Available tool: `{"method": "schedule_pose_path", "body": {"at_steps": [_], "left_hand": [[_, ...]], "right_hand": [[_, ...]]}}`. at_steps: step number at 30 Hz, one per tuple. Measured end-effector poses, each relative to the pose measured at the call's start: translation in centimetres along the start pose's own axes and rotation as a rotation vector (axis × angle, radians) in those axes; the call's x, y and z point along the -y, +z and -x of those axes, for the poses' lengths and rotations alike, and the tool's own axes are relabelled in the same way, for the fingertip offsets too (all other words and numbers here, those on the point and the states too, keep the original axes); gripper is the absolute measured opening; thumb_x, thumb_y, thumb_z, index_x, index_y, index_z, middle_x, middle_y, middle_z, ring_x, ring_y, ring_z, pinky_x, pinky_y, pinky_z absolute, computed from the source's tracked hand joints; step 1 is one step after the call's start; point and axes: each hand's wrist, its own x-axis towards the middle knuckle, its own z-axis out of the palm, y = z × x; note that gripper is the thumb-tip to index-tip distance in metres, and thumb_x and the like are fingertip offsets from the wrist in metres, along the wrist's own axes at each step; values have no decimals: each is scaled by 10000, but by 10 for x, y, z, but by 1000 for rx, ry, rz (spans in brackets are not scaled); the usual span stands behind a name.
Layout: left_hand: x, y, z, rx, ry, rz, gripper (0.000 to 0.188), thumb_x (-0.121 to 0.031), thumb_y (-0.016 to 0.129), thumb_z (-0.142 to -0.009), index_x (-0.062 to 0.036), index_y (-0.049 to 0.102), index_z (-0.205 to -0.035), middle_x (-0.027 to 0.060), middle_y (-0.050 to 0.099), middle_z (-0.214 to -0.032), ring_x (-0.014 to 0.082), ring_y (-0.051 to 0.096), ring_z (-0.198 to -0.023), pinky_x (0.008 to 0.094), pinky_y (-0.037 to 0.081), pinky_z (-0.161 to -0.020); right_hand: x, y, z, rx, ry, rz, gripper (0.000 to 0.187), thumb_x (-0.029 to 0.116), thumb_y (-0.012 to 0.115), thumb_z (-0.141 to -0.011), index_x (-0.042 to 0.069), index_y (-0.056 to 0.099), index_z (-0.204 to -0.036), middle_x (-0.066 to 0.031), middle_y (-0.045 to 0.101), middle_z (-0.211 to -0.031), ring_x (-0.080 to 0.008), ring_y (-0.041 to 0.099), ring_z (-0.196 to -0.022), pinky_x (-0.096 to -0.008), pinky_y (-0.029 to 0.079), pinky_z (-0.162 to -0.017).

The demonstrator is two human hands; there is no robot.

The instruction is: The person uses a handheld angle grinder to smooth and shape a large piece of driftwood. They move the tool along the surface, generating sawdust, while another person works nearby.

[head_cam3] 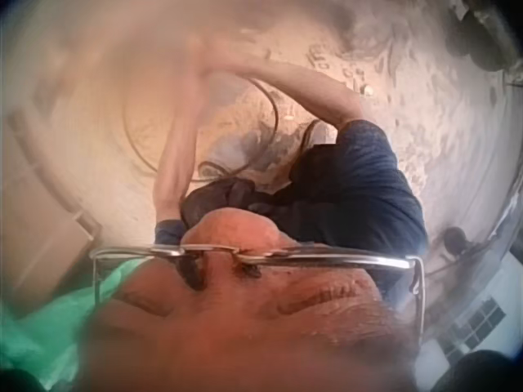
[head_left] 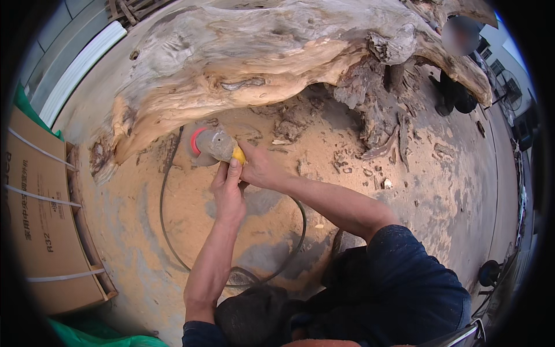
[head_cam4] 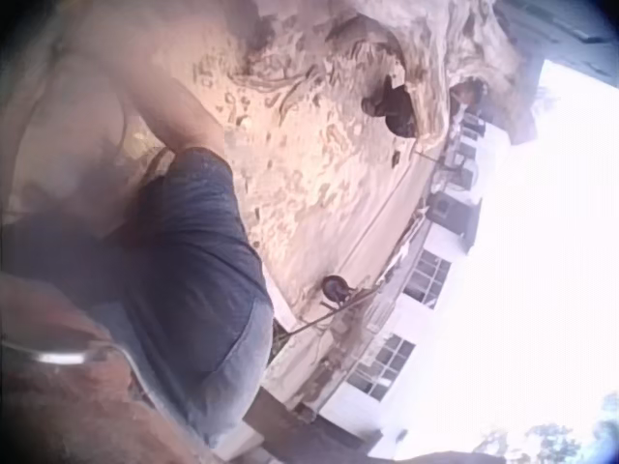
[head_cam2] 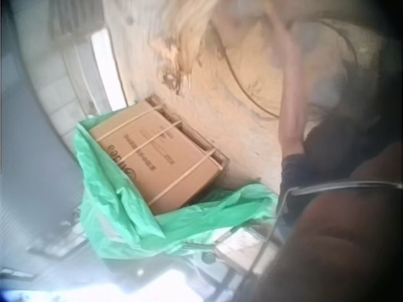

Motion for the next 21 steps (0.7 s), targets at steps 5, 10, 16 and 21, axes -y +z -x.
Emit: {"method": "schedule_pose_path", "body": {"at_steps": [5,10,16,21], "left_hand": [[-8,36,20,163,-113,-426,610,-524,579,-1036,-86,517,-1456,48,626,-1269,149,603,-1130,357,571,-840],[-1,63,48,435,-230,-760,647,-482,615,-1019,-41,495,-1476,78,627,-1343,159,643,-1052,315,559,-795],[-47,92,43,751,-489,-1026,330,-302,650,-985,-34,693,-1173,110,733,-1007,144,691,-767,293,547,-698],[-27,97,36,695,-379,-1065,208,-203,642,-947,-20,710,-1018,112,721,-834,139,682,-702,334,537,-658]], "right_hand": [[28,-75,21,193,182,64,474,280,771,-835,-1,609,-1180,-272,707,-1042,-421,696,-993,-475,537,-844],[-3,-125,63,218,382,-75,477,174,762,-782,19,628,-1213,-172,714,-980,-295,696,-876,-402,541,-767],[-47,-138,124,95,630,-306,396,113,751,-776,-28,627,-1126,-89,687,-910,-164,642,-770,-325,517,-677],[-82,-130,151,33,648,-456,415,56,757,-755,-31,635,-1142,-72,678,-888,-150,628,-761,-300,507,-676]]}}
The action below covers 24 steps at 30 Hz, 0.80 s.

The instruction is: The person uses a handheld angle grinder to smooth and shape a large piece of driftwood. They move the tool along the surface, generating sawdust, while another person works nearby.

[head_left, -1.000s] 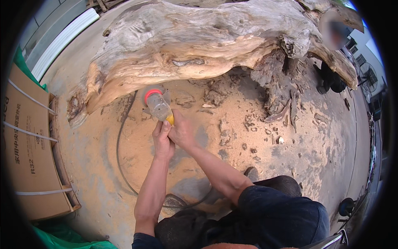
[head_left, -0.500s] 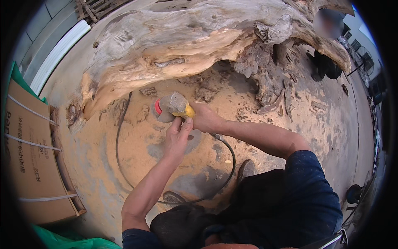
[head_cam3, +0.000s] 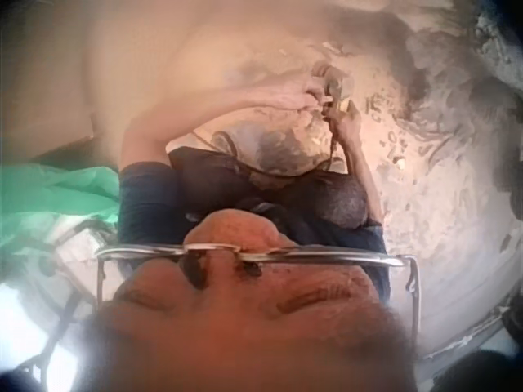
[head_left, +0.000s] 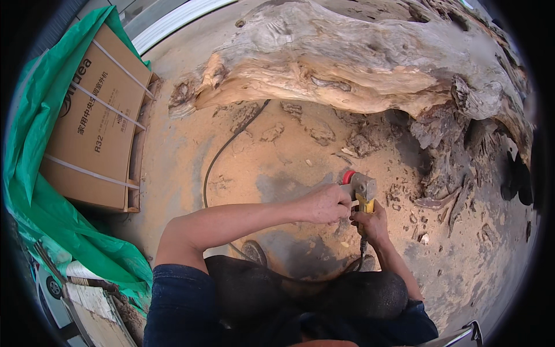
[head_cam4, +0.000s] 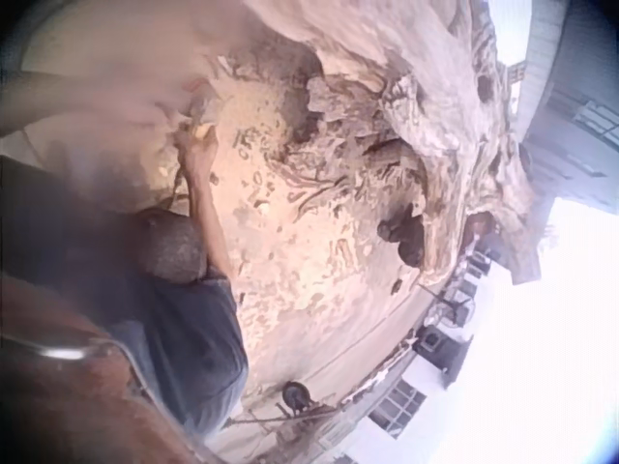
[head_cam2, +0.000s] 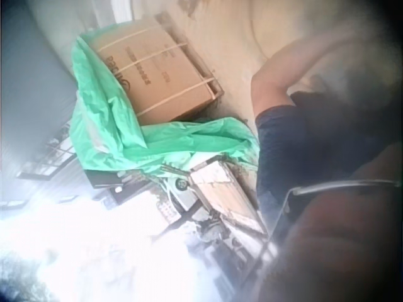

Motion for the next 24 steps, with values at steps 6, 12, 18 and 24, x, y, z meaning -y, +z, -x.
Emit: {"method": "schedule_pose_path", "body": {"at_steps": [6,12,18,24], "left_hand": [[39,19,-31,-40,91,-54,206,-175,669,-905,10,693,-992,118,713,-818,176,694,-711,354,544,-674],[73,-9,-29,-43,-333,-35,177,-136,668,-861,40,689,-870,118,686,-769,180,689,-677,353,538,-635],[129,-51,-12,-405,-301,60,292,-146,640,-898,63,683,-1098,127,705,-907,166,706,-712,323,539,-594],[109,-97,-9,-683,-404,166,408,-147,617,-922,74,613,-1265,148,681,-1063,184,709,-751,323,554,-579]], "right_hand": [[0,-4,1,-11,15,-112,400,0,747,-754,-17,636,-1138,-66,679,-892,-157,639,-766,-301,519,-686],[-19,-25,0,-77,68,-229,409,-32,735,-757,-30,614,-1147,-102,694,-956,-192,671,-763,-319,555,-682],[-23,-29,-1,-45,137,-387,465,-64,685,-784,-33,580,-1237,-136,703,-995,-220,698,-788,-345,595,-697],[-40,-43,-3,29,149,-531,442,-63,664,-810,-25,568,-1239,-142,697,-990,-236,694,-782,-364,596,-690]]}}
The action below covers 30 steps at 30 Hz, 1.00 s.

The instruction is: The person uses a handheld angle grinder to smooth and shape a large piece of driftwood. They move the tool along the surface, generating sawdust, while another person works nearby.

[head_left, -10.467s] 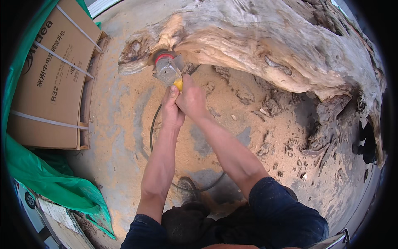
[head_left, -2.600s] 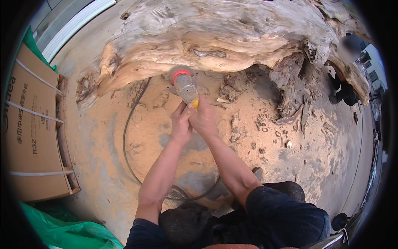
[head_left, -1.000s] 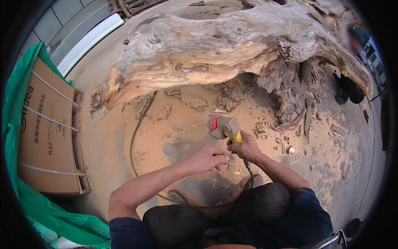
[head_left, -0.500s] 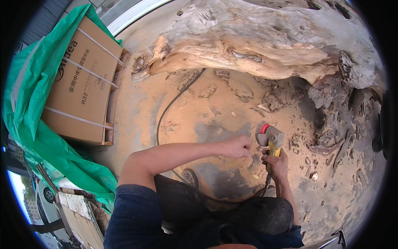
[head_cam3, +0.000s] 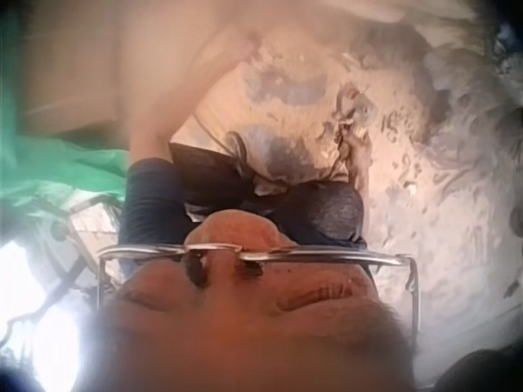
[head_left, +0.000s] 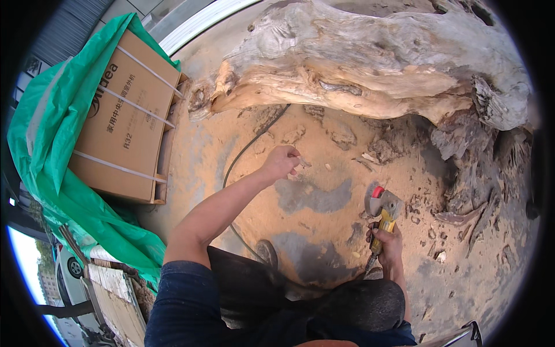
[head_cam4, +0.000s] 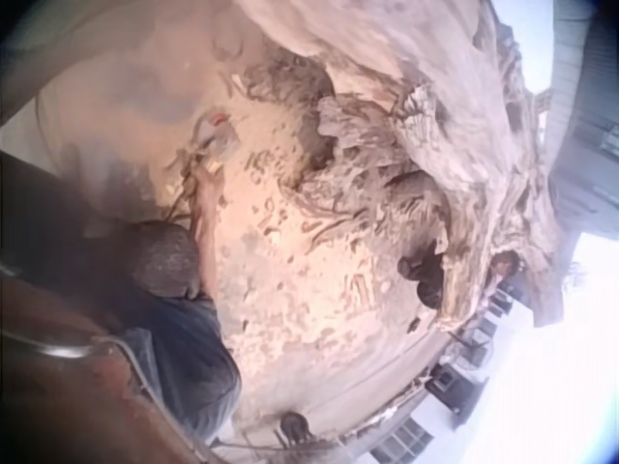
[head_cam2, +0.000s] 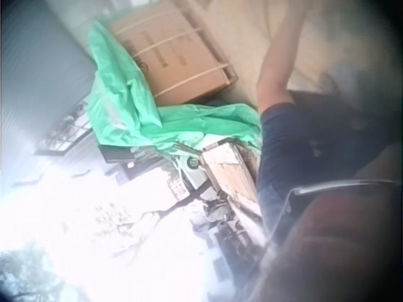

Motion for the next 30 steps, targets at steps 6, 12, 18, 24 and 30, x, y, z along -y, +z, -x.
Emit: {"method": "schedule_pose_path", "body": {"at_steps": [6,12,18,24,30], "left_hand": [[-18,-45,-31,-722,233,287,537,-101,563,-931,51,479,-1440,143,669,-961,208,689,-678,343,540,-579],[-33,-82,-51,-989,590,-185,720,-68,531,-934,-20,277,-1607,176,662,-923,322,658,-769,447,522,-749],[-37,-64,-47,-638,356,-344,864,-80,537,-925,-95,85,-1661,169,702,-1005,351,682,-916,447,520,-863],[10,-19,-27,-438,605,-260,687,-174,597,-951,-30,355,-1577,171,713,-1015,322,699,-950,412,533,-867],[2,30,65,418,414,283,755,-509,605,-1010,23,416,-1512,156,665,-1231,196,669,-1102,349,551,-858]], "right_hand": [[-1,-6,6,74,18,-84,473,-55,662,-814,-8,540,-1269,-151,688,-1009,-247,691,-793,-378,607,-685],[9,-7,15,163,25,-70,523,-54,667,-828,12,522,-1326,-161,682,-1031,-252,691,-791,-386,604,-681],[8,9,23,197,7,22,547,-62,680,-823,13,520,-1340,-149,680,-1023,-241,686,-791,-376,590,-681],[26,57,25,176,-136,203,494,-47,696,-811,13,551,-1280,-122,674,-1003,-209,668,-783,-358,578,-682],[80,133,21,156,-267,765,449,15,750,-798,4,614,-1226,-72,664,-963,-145,632,-807,-309,534,-718]]}}
